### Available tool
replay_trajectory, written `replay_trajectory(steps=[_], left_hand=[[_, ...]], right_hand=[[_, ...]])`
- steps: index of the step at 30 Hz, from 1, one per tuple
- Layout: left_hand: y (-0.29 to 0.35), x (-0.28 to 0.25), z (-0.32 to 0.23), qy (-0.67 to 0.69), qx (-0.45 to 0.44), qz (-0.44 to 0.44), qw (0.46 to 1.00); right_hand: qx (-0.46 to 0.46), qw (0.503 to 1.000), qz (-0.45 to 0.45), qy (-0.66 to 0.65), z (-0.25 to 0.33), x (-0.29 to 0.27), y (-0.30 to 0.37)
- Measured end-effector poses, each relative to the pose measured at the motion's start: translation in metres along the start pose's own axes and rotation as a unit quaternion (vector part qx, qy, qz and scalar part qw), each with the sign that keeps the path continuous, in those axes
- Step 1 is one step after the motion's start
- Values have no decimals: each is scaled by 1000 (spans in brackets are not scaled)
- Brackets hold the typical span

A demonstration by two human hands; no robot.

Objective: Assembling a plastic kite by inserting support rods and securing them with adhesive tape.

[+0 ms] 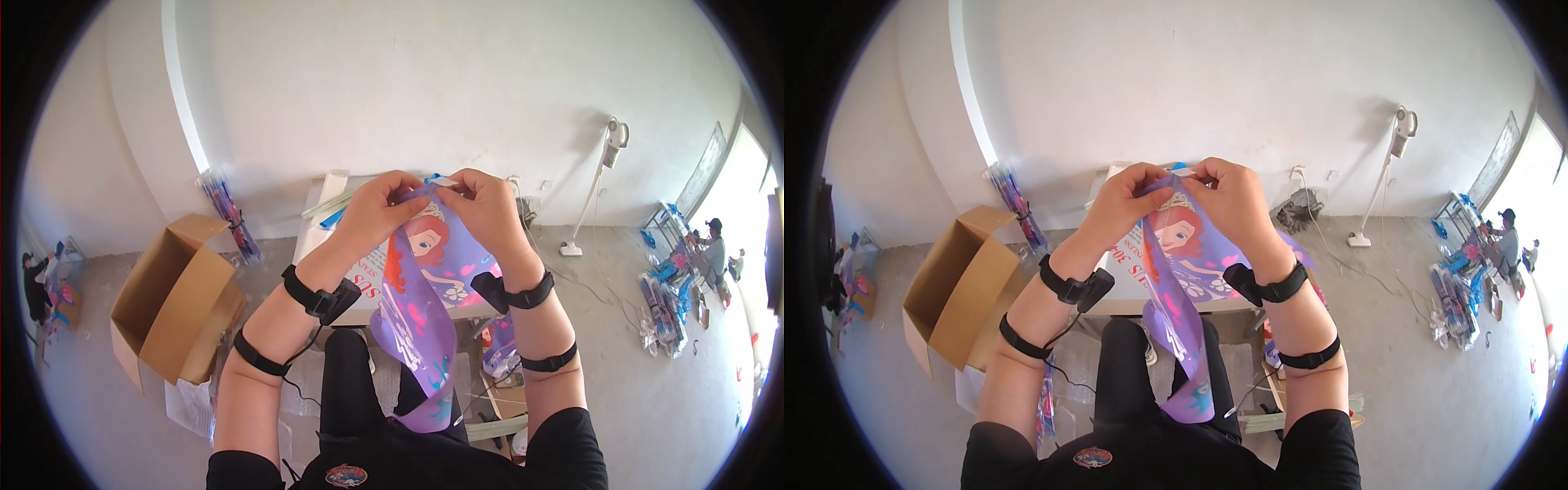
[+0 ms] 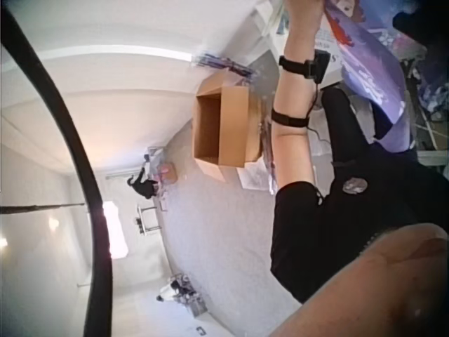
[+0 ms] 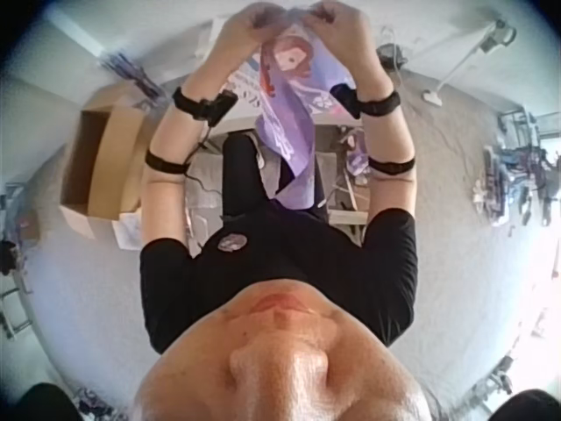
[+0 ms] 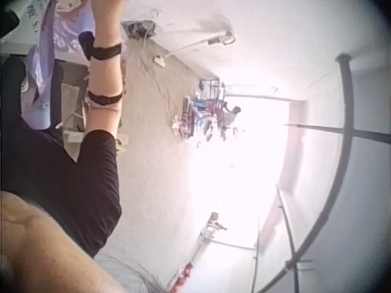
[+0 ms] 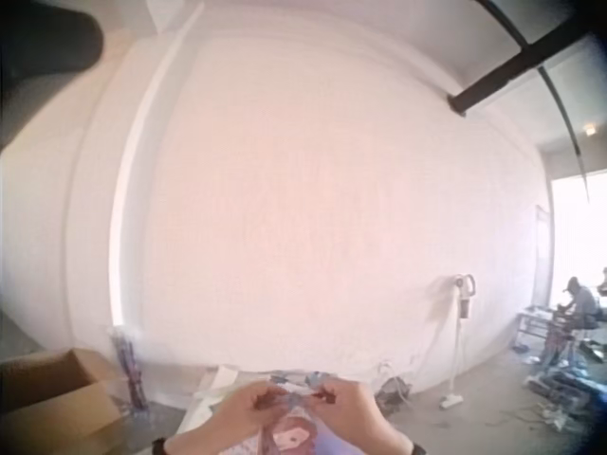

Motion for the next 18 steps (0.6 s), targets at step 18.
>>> replay_trajectory(steps=[18], left_hand=[[10, -3, -11, 189, -143, -3, 971]], right_hand=[[-270, 956, -114, -8, 8, 7, 8]])
Point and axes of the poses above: each hand's wrist, its own y-axis away from the middle knuckle, its own x-axis out of the palm, z = x × y, the point moved 1 cm from there along -y, towards the middle knuckle, and after that the axes turned 10 degrees about -z, right-handed, at the moved point
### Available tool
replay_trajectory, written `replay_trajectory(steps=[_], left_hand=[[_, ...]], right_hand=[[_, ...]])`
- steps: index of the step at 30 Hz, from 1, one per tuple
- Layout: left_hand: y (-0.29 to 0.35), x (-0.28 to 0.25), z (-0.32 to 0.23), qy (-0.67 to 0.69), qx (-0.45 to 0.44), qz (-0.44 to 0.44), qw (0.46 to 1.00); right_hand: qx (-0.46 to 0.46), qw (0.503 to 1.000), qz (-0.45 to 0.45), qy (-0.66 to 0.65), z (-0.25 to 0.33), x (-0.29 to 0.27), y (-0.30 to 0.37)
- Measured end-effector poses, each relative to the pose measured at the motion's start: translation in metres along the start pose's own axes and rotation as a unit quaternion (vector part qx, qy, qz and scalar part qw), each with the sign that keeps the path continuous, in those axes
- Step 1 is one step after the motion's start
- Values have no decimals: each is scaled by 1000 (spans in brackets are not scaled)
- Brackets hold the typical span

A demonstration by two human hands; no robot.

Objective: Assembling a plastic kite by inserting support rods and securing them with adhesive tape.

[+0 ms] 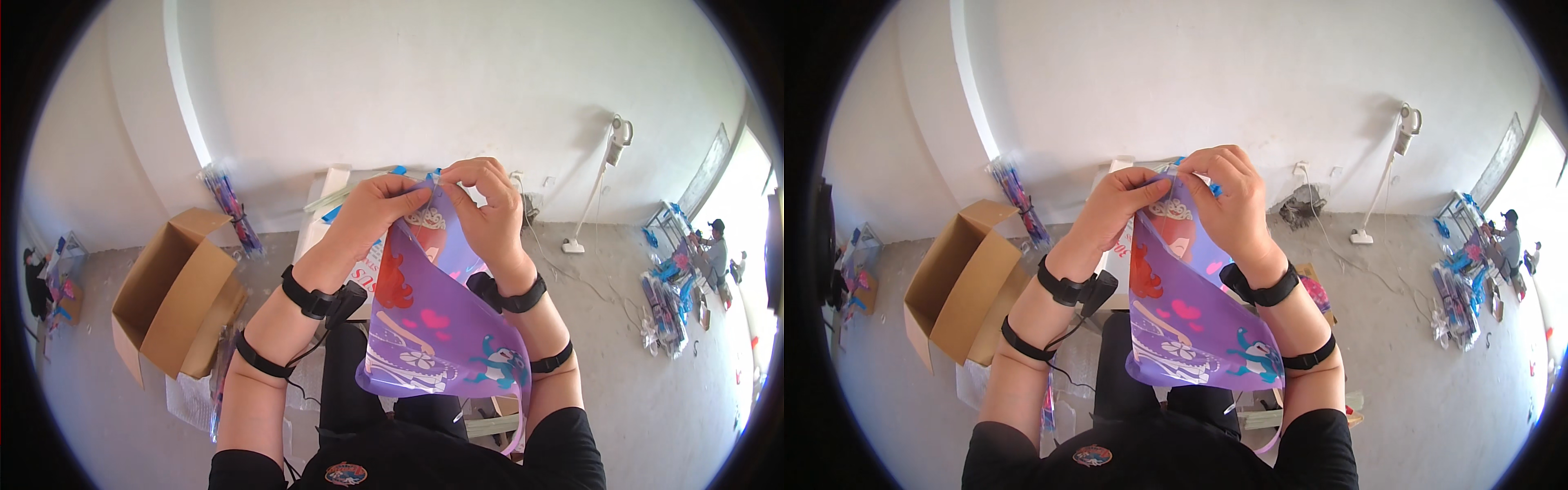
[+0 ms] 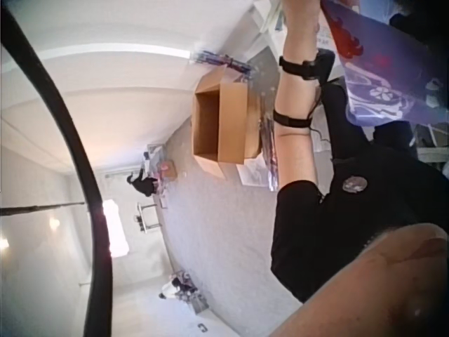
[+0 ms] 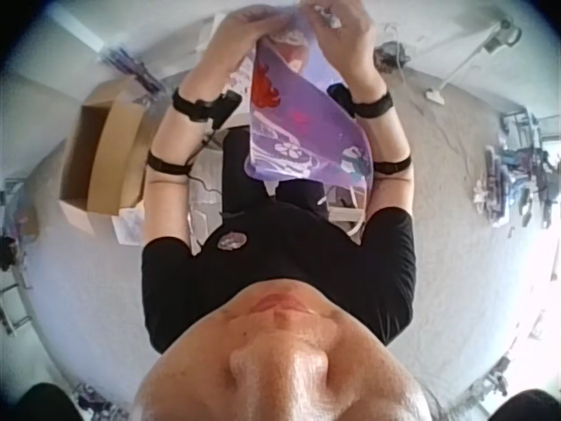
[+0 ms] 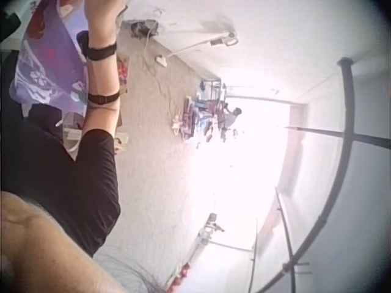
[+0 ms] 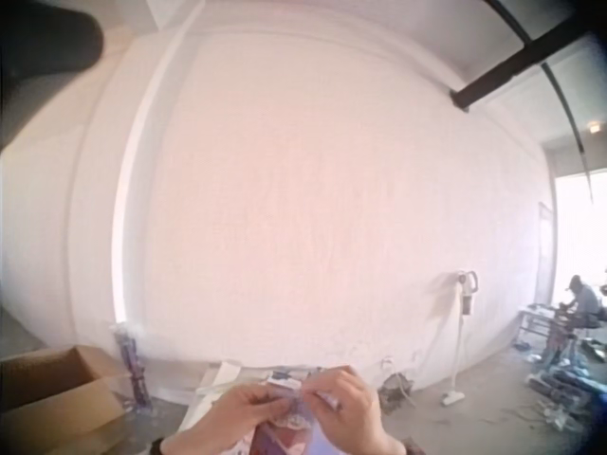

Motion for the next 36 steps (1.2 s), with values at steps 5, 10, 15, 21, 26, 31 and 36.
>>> replay_trajectory(steps=[5, 10, 15, 21, 26, 31, 36], left_hand=[[0, 0, 1, 30, -20, 7, 999], [2, 3, 2, 46, -32, 15, 998], [4, 4, 1, 24, -39, 2, 999], [5, 1, 1, 54, -51, -5, 997], [6, 1, 4, 51, -51, 2, 997], [12, 5, 5, 21, -38, 0, 999], [10, 4, 2, -83, -14, 8, 996]], right_hand=[[-113, 993, -8, 23, -3, -1, 5], [-139, 990, -7, 24, -7, -4, 7], [-157, 987, 1, 26, -7, -5, 7], [-175, 984, 27, 23, -7, -9, 10], [162, 966, -24, -201, -2, -8, 19], [283, 938, 130, -153, -4, -14, 5], [247, 956, 149, -50, 2, -13, 5]])
Point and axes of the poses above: each hand's wrist, its own y-axis away from the middle knuckle, its own x-axis out of the palm, z = x × y, the point moved 1 cm from there along -y, towards the middle knuckle, and after that the axes turned 10 degrees about -z, right-handed, at the moved point
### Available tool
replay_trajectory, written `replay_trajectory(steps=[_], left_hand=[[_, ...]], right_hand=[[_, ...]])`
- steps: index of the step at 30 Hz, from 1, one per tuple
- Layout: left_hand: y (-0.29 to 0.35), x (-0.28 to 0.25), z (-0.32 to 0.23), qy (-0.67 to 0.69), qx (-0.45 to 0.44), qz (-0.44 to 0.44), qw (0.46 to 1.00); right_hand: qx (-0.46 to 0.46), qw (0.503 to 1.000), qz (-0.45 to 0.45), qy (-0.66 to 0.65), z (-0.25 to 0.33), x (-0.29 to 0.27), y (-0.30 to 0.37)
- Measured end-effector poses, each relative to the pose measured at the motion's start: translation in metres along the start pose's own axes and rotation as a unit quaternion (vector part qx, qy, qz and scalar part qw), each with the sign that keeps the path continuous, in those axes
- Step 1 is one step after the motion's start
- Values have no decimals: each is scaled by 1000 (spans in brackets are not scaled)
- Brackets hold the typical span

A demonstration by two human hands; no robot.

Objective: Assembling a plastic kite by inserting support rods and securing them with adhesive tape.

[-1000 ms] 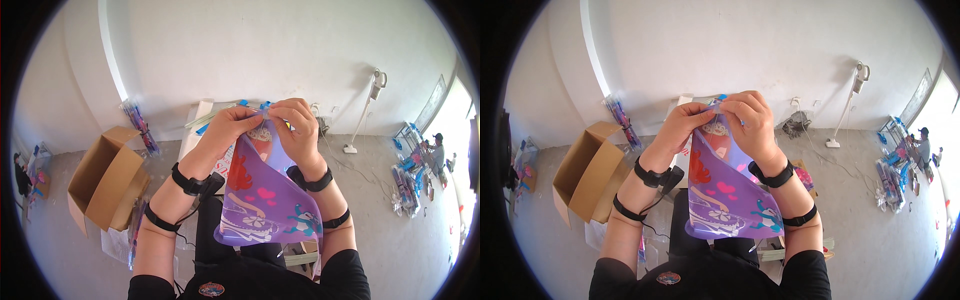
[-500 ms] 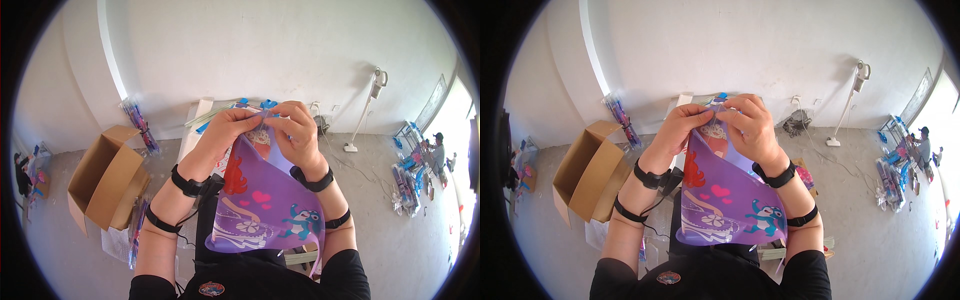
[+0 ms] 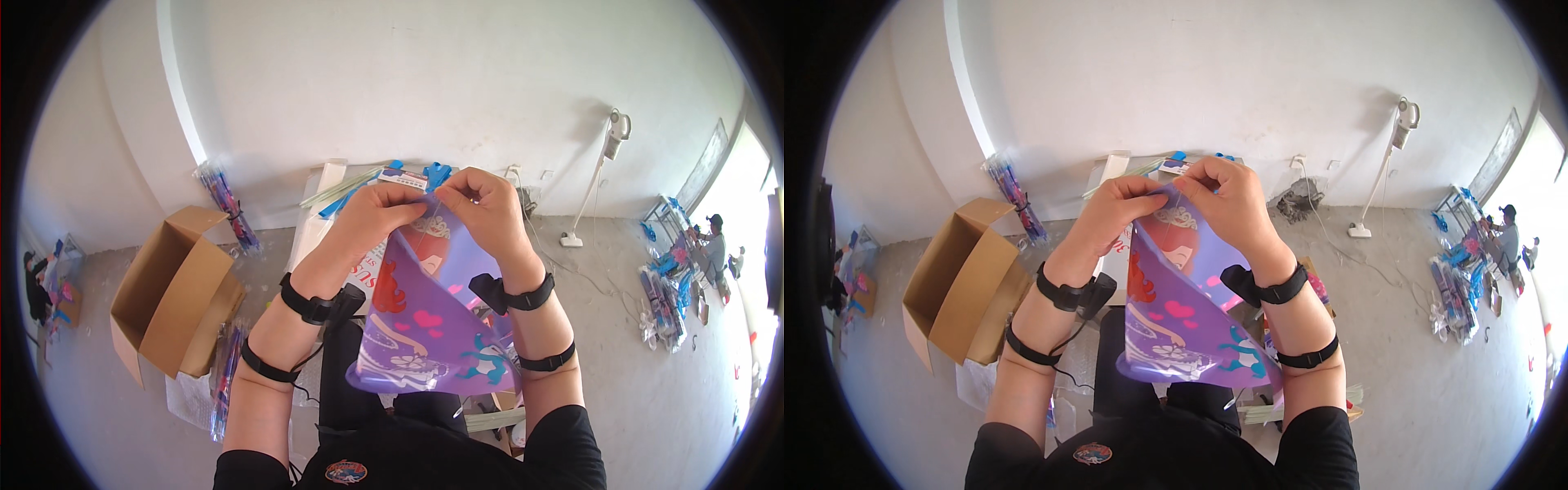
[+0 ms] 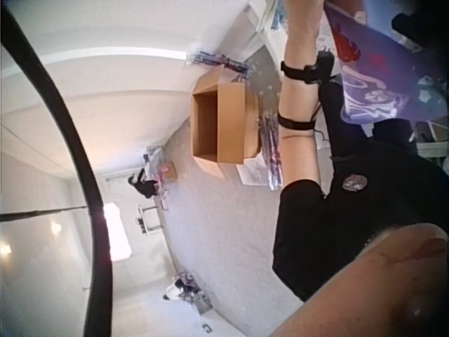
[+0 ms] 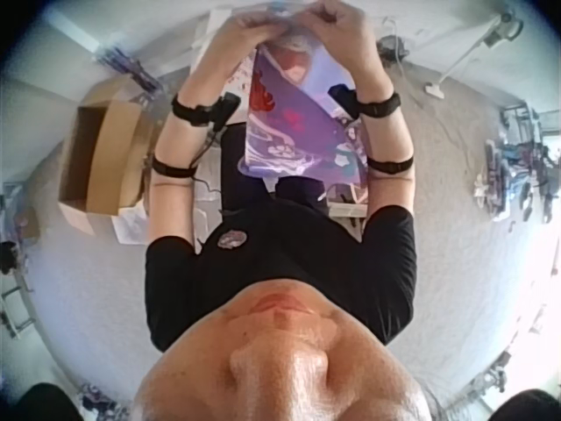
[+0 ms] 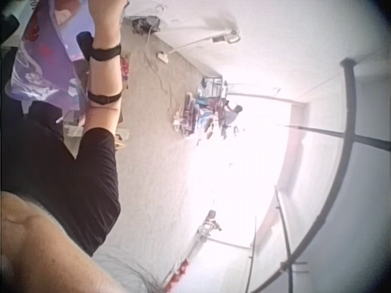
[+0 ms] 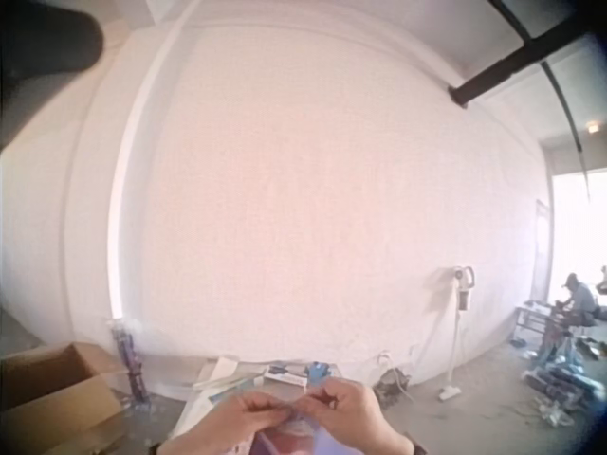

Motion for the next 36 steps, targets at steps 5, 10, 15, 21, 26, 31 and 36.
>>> replay_trajectory(steps=[5, 10, 15, 21, 26, 31, 36], left_hand=[[1, -7, 2, -63, 15, 14, 998], [0, -9, 15, -163, 39, -13, 986], [23, -13, 38, -298, 145, -51, 942], [62, -1, 111, -204, 114, -107, 966], [95, 62, 152, -231, 129, -88, 960], [89, 90, 171, -249, 59, -44, 966], [80, 84, 187, -276, 32, -91, 956]], right_hand=[[36, 998, 2, -50, -13, 7, 4], [37, 997, -1, 69, -15, 5, 8], [-49, 987, -108, 106, -33, 3, 20], [-144, 962, -201, 116, -49, 2, 42], [-234, 943, -186, 144, -56, 15, 51], [-325, 914, -169, 176, -50, 28, 58], [-351, 905, -166, 175, -48, 23, 69]])
Point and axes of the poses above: each hand's wrist, its own y-axis away from the middle knuckle, its own x-axis out of the palm, z = x × y, the point moved 1 cm from there along -y, towards the middle knuckle, and after that the axes turned 10 degrees about -z, right-handed, at the moved point
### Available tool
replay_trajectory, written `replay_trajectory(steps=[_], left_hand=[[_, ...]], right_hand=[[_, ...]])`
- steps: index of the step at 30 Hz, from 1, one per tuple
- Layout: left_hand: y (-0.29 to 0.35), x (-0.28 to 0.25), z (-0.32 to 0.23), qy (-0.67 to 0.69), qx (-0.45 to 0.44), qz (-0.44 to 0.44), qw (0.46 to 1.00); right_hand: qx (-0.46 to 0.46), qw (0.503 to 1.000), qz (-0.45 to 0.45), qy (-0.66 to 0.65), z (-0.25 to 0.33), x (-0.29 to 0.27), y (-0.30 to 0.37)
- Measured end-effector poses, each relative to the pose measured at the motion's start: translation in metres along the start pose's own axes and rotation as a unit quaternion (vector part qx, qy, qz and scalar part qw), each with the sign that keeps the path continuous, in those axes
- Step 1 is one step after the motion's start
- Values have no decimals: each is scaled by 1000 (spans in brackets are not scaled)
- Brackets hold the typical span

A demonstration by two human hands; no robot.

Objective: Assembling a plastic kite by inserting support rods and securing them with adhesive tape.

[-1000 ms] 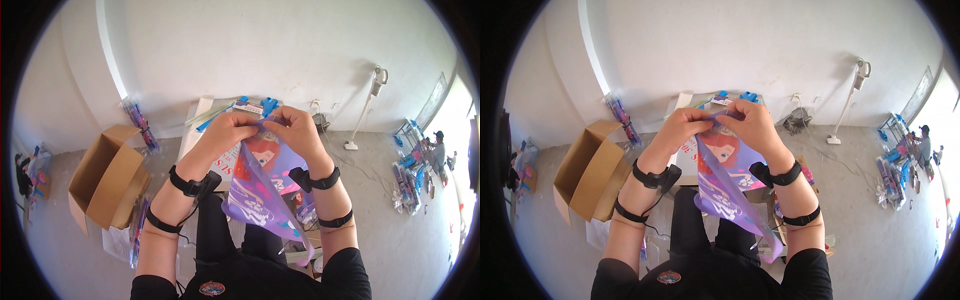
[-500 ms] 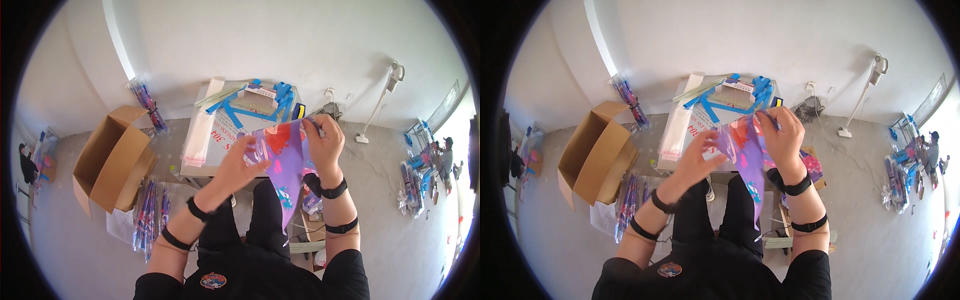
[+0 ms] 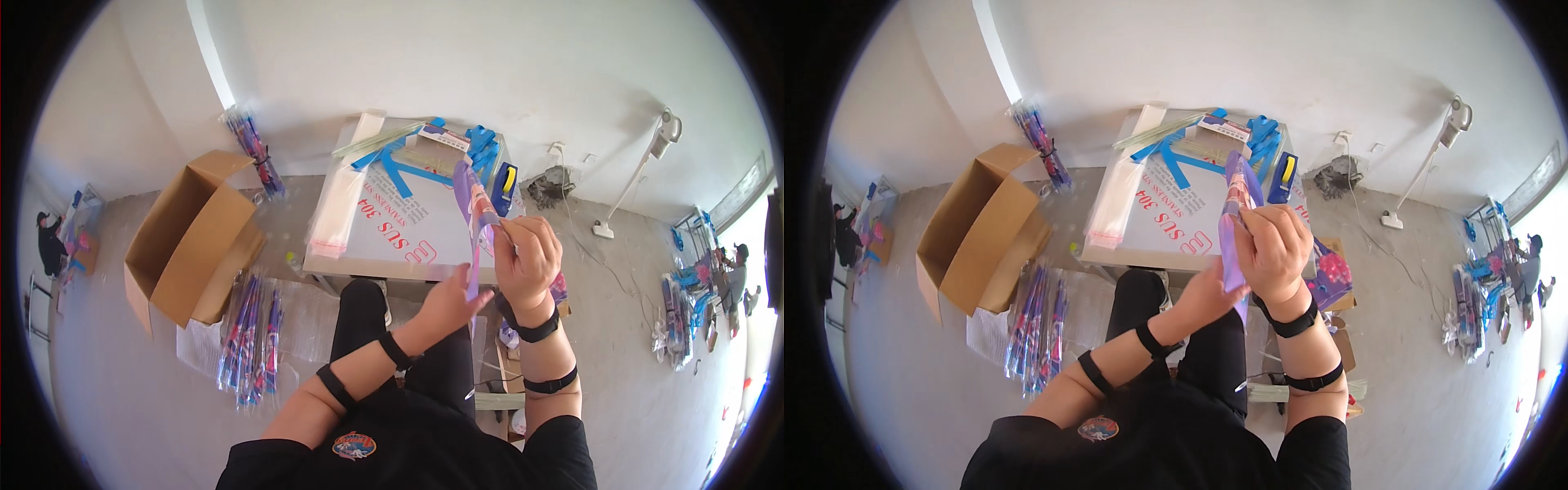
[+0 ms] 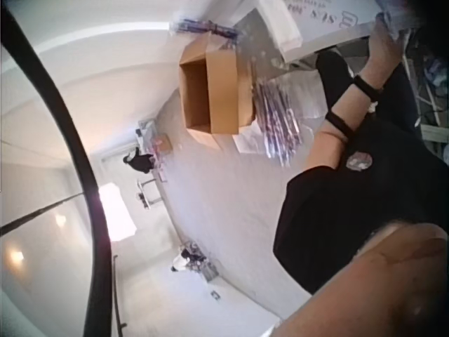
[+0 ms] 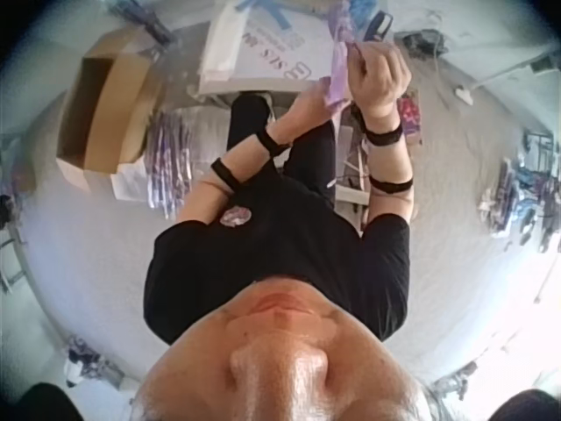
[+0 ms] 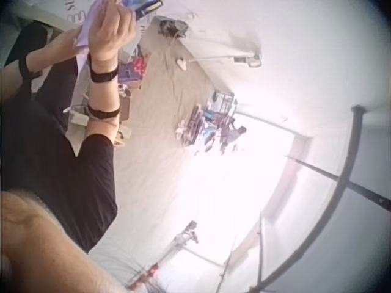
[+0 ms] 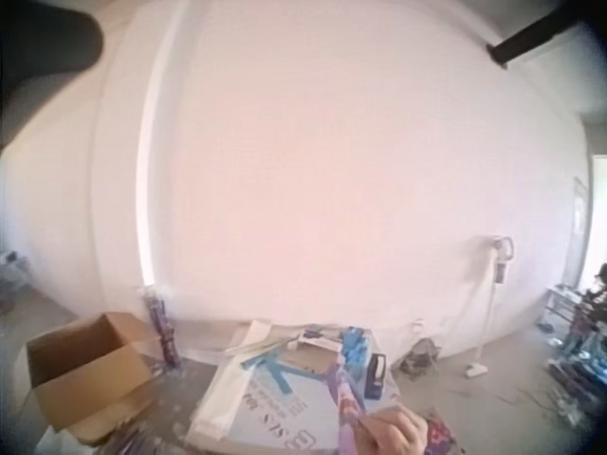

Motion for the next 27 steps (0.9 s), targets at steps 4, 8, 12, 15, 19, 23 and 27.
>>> replay_trajectory(steps=[4, 8, 12, 15, 19, 23, 27], left_hand=[[-6, -2, 45, -1, 109, -76, 991], [-19, -37, 57, -38, -37, -75, 996], [-42, -112, 76, 14, -83, -172, 982], [-54, -161, 60, -69, -12, -149, 986], [-85, -192, 35, -183, -3, 11, 983], [-131, -196, 64, -137, -19, 162, 977], [-188, -176, 129, -215, -12, 214, 953]], right_hand=[[18, 1000, -15, 1, 3, -10, 2], [63, 998, -25, 19, -10, -32, 4], [180, 983, 12, 21, -32, -40, 9], [262, 962, 73, -7, -56, -40, 24], [394, 909, 137, 15, -108, -20, 49], [421, 839, 331, 93, -190, 44, 75], [572, 763, 299, 33, -225, 102, 92]])
Point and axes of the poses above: each hand's wrist, its own y-axis away from the middle knuckle, its own x-axis out of the palm, z = x × y, the point moved 1 cm from there along -y, towards the middle knuckle, and after that the axes turned 10 degrees about -z, right-handed, at the moved point
